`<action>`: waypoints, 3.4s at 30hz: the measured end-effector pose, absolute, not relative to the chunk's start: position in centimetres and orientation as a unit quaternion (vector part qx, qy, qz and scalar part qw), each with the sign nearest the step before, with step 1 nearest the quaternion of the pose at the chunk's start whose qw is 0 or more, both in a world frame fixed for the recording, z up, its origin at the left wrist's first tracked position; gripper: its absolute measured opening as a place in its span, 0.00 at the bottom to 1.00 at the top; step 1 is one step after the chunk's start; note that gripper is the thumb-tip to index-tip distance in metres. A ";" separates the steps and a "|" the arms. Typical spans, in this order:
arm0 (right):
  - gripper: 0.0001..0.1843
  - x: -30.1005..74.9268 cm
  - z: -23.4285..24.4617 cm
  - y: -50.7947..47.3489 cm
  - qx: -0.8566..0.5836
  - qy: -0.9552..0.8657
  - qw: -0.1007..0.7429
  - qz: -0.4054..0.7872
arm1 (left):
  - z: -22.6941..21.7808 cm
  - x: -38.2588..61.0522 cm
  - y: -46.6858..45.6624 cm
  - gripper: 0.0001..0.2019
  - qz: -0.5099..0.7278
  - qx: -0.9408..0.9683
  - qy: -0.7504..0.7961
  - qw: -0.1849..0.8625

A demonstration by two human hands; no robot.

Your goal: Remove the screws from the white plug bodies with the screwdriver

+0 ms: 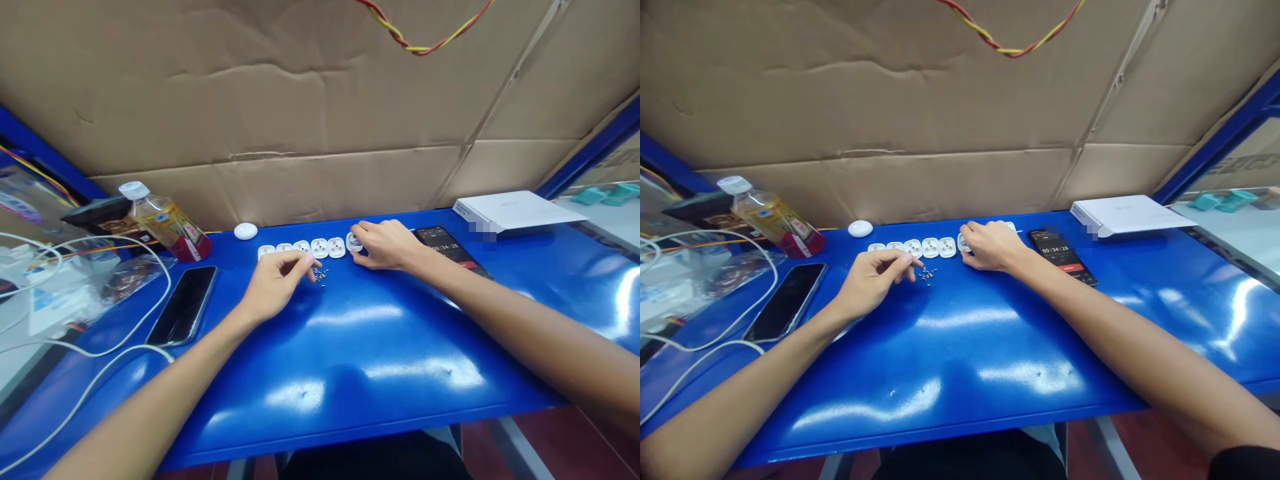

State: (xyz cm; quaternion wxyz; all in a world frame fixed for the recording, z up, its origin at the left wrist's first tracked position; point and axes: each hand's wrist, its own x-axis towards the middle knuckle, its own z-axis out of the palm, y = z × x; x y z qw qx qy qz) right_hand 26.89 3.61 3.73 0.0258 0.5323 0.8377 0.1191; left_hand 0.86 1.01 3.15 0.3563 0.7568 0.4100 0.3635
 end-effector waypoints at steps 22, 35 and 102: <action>0.10 26.7 6.7 -4.4 0.336 0.845 -0.412 0.050 | 4.1 -0.7 0.8 0.31 0.163 0.902 0.226 0.330; 0.07 24.7 4.1 -6.1 0.362 0.800 -0.441 -0.183 | 3.7 0.2 0.5 0.18 0.105 0.908 0.202 0.353; 0.09 27.1 5.0 -5.6 0.330 0.896 -0.296 0.031 | 2.4 0.8 0.0 0.21 0.122 0.908 0.251 0.313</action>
